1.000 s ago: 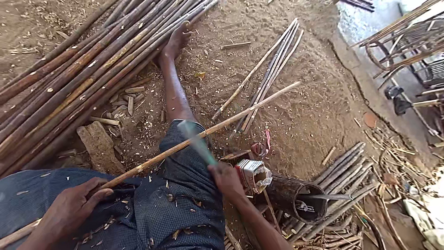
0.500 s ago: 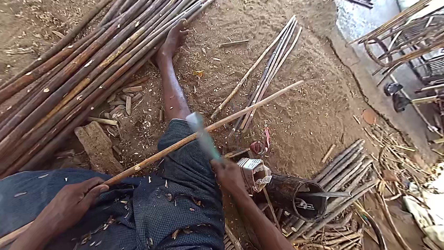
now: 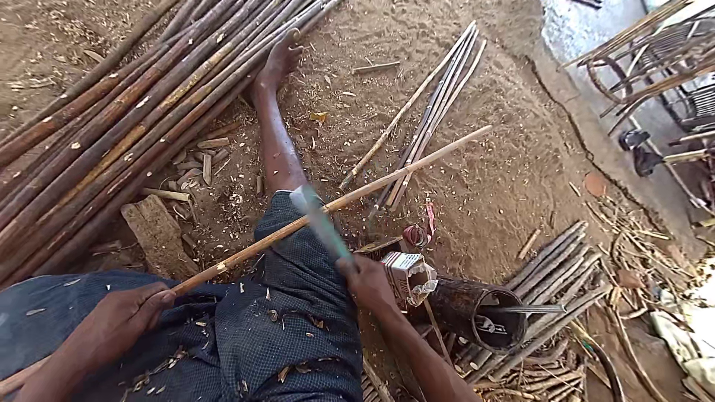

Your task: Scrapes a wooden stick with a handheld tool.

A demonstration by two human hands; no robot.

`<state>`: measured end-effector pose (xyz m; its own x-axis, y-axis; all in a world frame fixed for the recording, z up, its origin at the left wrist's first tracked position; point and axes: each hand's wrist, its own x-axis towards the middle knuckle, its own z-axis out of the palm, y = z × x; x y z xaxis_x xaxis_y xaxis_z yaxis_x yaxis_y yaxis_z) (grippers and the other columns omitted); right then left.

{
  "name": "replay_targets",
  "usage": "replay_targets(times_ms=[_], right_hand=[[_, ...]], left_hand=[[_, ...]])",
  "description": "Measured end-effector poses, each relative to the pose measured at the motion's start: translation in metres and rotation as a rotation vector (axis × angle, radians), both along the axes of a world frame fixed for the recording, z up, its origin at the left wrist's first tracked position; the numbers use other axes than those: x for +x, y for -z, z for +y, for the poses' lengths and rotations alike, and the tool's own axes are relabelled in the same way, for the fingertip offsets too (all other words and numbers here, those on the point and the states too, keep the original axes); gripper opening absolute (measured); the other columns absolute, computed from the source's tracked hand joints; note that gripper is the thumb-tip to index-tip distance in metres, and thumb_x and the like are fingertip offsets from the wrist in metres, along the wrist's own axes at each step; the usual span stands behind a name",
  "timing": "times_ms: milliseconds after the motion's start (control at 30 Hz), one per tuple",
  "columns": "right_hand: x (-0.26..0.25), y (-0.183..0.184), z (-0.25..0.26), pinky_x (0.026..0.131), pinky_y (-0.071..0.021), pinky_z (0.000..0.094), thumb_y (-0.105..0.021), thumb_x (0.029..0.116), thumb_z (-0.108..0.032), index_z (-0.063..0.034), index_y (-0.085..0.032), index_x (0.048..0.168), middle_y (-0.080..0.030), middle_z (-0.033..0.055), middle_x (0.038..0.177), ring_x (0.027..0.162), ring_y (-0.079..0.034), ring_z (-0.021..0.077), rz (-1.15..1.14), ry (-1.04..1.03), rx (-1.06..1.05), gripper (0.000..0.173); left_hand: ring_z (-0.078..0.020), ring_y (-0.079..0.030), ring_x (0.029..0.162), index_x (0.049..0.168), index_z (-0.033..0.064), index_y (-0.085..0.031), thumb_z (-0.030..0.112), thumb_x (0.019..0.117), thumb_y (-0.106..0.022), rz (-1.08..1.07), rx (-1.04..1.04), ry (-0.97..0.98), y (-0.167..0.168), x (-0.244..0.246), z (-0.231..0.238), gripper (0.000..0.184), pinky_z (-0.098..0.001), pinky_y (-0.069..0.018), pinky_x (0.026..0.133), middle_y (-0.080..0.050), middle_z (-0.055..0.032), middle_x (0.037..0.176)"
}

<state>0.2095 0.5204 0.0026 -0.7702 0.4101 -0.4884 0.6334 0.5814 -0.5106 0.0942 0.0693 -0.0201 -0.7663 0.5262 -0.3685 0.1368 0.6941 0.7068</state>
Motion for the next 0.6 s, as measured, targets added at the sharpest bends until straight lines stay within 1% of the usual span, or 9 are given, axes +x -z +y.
replay_targets(times_ms=[67, 167, 267, 333, 400, 433, 500, 533, 600], right_hand=[[0.001, -0.002, -0.001, 0.059, -0.0507, 0.0516, -0.052, 0.1033, -0.056, -0.0093, -0.067, 0.094, -0.061, 0.0092, 0.071, 0.063, -0.061, 0.0268, -0.025, -0.034, 0.019, 0.050], [-0.003, 0.014, 0.021, 0.046, -0.0495, 0.0450, -0.043, 0.1045, -0.062, -0.0059, -0.063, 0.099, -0.057, 0.0093, 0.065, 0.049, -0.054, 0.0237, 0.119, 0.284, -0.016, 0.059], [0.002, 0.008, -0.007, 0.059, -0.0522, 0.0529, -0.050, 0.1048, -0.052, -0.0102, -0.066, 0.095, -0.061, 0.0092, 0.070, 0.063, -0.063, 0.0280, 0.015, -0.059, 0.075, 0.046], [0.004, 0.000, 0.002, 0.057, -0.0509, 0.0523, -0.052, 0.1033, -0.057, -0.0097, -0.069, 0.100, -0.061, 0.0114, 0.071, 0.062, -0.061, 0.0287, 0.019, 0.039, 0.012, 0.050], [0.007, 0.009, 0.022, 0.043, -0.0454, 0.0423, -0.043, 0.1008, -0.069, -0.0117, -0.062, 0.100, -0.053, 0.0089, 0.061, 0.046, -0.051, 0.0232, 0.093, 0.275, -0.045, 0.061], [0.006, 0.011, 0.019, 0.043, -0.0457, 0.0422, -0.042, 0.1015, -0.069, -0.0113, -0.061, 0.100, -0.053, 0.0088, 0.061, 0.046, -0.051, 0.0232, 0.099, 0.265, -0.031, 0.061], [0.000, 0.006, -0.004, 0.057, -0.0523, 0.0539, -0.050, 0.1046, -0.054, -0.0076, -0.067, 0.100, -0.062, 0.0127, 0.071, 0.062, -0.062, 0.0308, 0.031, 0.003, 0.038, 0.049], [0.001, 0.004, -0.008, 0.060, -0.0531, 0.0545, -0.052, 0.1039, -0.054, -0.0099, -0.067, 0.098, -0.063, 0.0112, 0.072, 0.065, -0.064, 0.0302, -0.001, -0.074, 0.062, 0.047], [-0.002, 0.002, 0.007, 0.053, -0.0501, 0.0503, -0.050, 0.1040, -0.057, -0.0067, -0.067, 0.100, -0.060, 0.0124, 0.071, 0.058, -0.059, 0.0282, 0.051, 0.107, -0.001, 0.053]], left_hand=[[-0.0032, -0.046, 0.045, 0.086, 0.0200, -0.065, 0.057, 0.1014, -0.036, -0.023, 0.028, 0.003, 0.001, -0.001, -0.003, 0.049, -0.0258, -0.0407, 0.043, -0.048, 0.0111, 0.055], [-0.0047, -0.046, 0.044, 0.091, 0.0180, -0.063, 0.054, 0.1020, -0.038, -0.155, 0.058, -0.017, -0.002, -0.003, 0.000, 0.045, -0.0248, -0.0398, 0.043, -0.047, 0.0087, 0.054], [-0.0067, -0.046, 0.044, 0.091, 0.0139, -0.063, 0.044, 0.1031, -0.040, -0.273, 0.065, -0.034, -0.009, -0.010, -0.002, 0.039, -0.0243, -0.0394, 0.044, -0.048, 0.0057, 0.055], [-0.0066, -0.046, 0.043, 0.092, 0.0123, -0.063, 0.040, 0.1031, -0.040, -0.343, 0.067, -0.041, -0.013, -0.015, 0.000, 0.038, -0.0232, -0.0387, 0.043, -0.049, 0.0048, 0.055], [-0.0079, -0.046, 0.042, 0.090, 0.0116, -0.062, 0.038, 0.1047, -0.040, -0.419, 0.080, -0.051, -0.015, -0.018, 0.003, 0.038, -0.0225, -0.0388, 0.041, -0.052, 0.0028, 0.056], [-0.0087, -0.047, 0.041, 0.090, 0.0110, -0.062, 0.038, 0.1055, -0.039, -0.447, 0.082, -0.058, -0.015, -0.019, 0.002, 0.039, -0.0227, -0.0394, 0.040, -0.054, 0.0016, 0.056], [-0.0089, -0.049, 0.043, 0.089, 0.0106, -0.064, 0.036, 0.1055, -0.039, -0.463, 0.078, -0.061, -0.015, -0.022, -0.001, 0.039, -0.0225, -0.0412, 0.042, -0.055, 0.0013, 0.057], [-0.0083, -0.051, 0.044, 0.089, 0.0108, -0.064, 0.037, 0.1055, -0.038, -0.463, 0.076, -0.051, -0.015, -0.022, -0.002, 0.040, -0.0222, -0.0422, 0.043, -0.055, 0.0018, 0.057], [-0.0069, -0.052, 0.045, 0.087, 0.0123, -0.066, 0.039, 0.1049, -0.038, -0.453, 0.087, -0.034, -0.011, -0.027, -0.001, 0.043, -0.0214, -0.0434, 0.045, -0.056, 0.0032, 0.056]])
